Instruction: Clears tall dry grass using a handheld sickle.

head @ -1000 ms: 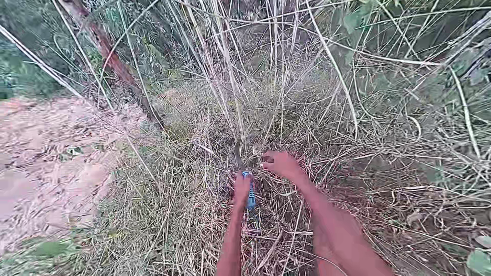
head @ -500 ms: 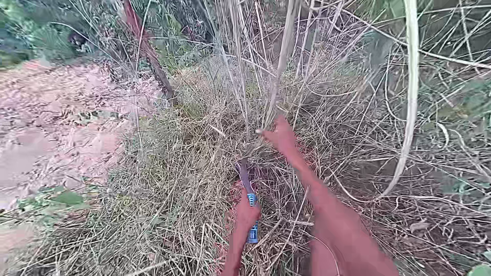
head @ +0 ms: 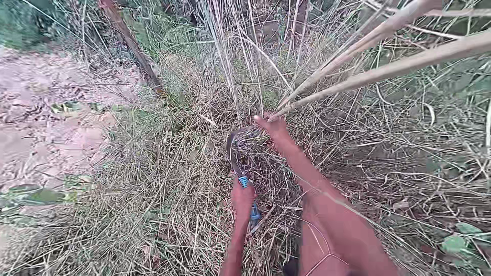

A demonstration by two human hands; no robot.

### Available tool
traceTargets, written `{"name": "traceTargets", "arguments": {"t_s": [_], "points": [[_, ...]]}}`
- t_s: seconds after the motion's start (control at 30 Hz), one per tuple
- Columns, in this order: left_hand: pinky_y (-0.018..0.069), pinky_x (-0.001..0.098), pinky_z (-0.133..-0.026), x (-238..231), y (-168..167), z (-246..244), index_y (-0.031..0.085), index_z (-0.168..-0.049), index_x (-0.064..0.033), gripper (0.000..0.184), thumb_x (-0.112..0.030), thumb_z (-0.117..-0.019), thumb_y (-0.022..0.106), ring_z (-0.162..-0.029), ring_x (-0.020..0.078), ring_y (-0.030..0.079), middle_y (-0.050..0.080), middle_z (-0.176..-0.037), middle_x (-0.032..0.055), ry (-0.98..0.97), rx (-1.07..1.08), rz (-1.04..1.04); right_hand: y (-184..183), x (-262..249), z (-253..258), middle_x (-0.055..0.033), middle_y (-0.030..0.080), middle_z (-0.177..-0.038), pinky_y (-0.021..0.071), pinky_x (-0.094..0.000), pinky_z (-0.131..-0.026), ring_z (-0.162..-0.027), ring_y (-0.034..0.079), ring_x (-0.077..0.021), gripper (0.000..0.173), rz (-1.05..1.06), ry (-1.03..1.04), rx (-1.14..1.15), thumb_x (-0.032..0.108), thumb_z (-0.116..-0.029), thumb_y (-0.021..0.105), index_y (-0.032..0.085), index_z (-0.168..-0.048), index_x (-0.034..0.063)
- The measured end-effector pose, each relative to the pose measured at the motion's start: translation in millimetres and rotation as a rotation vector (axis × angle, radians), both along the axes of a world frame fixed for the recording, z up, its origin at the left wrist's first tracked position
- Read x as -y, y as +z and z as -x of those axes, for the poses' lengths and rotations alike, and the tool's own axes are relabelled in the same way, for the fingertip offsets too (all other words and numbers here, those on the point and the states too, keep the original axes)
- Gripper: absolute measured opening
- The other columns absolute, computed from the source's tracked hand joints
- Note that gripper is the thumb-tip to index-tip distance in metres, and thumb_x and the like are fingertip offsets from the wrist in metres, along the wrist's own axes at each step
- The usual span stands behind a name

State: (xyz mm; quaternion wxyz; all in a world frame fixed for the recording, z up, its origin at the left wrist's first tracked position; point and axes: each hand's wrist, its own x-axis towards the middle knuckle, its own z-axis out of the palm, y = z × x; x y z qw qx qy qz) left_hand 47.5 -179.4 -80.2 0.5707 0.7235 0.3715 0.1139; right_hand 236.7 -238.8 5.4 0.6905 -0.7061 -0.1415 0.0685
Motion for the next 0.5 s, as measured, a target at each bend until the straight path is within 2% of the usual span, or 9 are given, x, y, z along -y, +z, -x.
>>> {"name": "traceTargets", "arguments": {"t_s": [0.03,0.1,0.17,0.27,0.37,0.43,0.5], "points": [[0.0595,0.0444,-0.071,-3,2,-7,0.037,-0.151,0.0035,0.055,-0.009,-0.102,0.057,-0.076,0.0267,0.069,0.067,-0.1,0.0207,0.0,-0.006,-0.033,-1,1,-3,-0.0163,0.07,-0.109,0.0521,-0.0405,-0.094,-0.1,0.066,-0.0196,0.035,-0.026,-0.021,-0.021,0.02,-0.0965,0.072,0.064,-0.12,-0.0037],[0.0575,0.0514,-0.081,-14,6,-21,0.038,-0.152,0.0015,0.057,-0.008,-0.0992,0.059,-0.09,0.0342,0.07,0.066,-0.113,0.0257,-0.086,-0.062,-0.097,0,3,-9,-0.0073,0.07,-0.092,0.052,-0.0307,-0.082,-0.083,0.063,-0.0097,0.022,-0.12,-0.075,-0.045,0.016,-0.1003,0.066,0.066,-0.11,-0.0035],[0.0577,0.0518,-0.084,-27,4,-35,0.035,-0.155,-0.0013,0.061,-0.011,-0.0991,0.059,-0.094,0.0351,0.07,0.065,-0.117,0.0256,-0.227,-0.142,-0.133,-1,7,-19,-0.0012,0.066,-0.083,0.0501,-0.0262,-0.075,-0.074,0.059,-0.0057,0.018,-0.214,-0.097,-0.112,0.016,-0.1046,0.058,0.065,-0.107,-0.0007],[0.0574,0.0432,-0.079,-34,2,-56,0.032,-0.154,0.0,0.058,-0.01,-0.1019,0.055,-0.087,0.0266,0.068,0.063,-0.113,0.0224,-0.344,-0.141,-0.033,-6,10,-33,0.0032,0.058,-0.075,0.0506,-0.0233,-0.069,-0.067,0.056,-0.0048,0.025,-0.304,-0.111,-0.168,0.023,-0.1096,0.047,0.062,-0.104,0.0037],[0.0545,0.0277,-0.062,-39,3,-74,0.03,-0.149,-0.0003,0.05,-0.007,-0.1038,0.049,-0.065,0.0125,0.059,0.056,-0.092,0.0095,-0.413,-0.141,0.175,-17,11,-48,0.0054,0.059,-0.072,0.0501,-0.0208,-0.068,-0.064,0.055,-0.0027,0.027,-0.374,-0.127,-0.154,0.026,-0.1107,0.045,0.06,-0.102,0.0054],[0.0532,0.0252,-0.058,-49,2,-79,0.031,-0.147,-0.0009,0.048,-0.004,-0.1027,0.049,-0.062,0.0106,0.057,0.054,-0.088,0.0071,-0.451,-0.139,0.253,-23,11,-57,0.0064,0.056,-0.073,0.0484,-0.0184,-0.065,-0.061,0.052,-0.001,0.029,-0.384,-0.098,-0.155,0.031,-0.1114,0.043,0.058,-0.101,0.0084],[0.0526,0.0242,-0.057,-56,0,-85,0.034,-0.144,-0.0022,0.045,-0.005,-0.1025,0.051,-0.061,0.0095,0.056,0.054,-0.085,0.0054,-0.489,-0.154,0.265,-29,10,-63,0.0101,0.049,-0.064,0.0462,-0.0166,-0.06,-0.055,0.047,0.0005,0.033,-0.411,-0.072,-0.154,0.034,-0.1114,0.04,0.054,-0.09,0.014]]}}
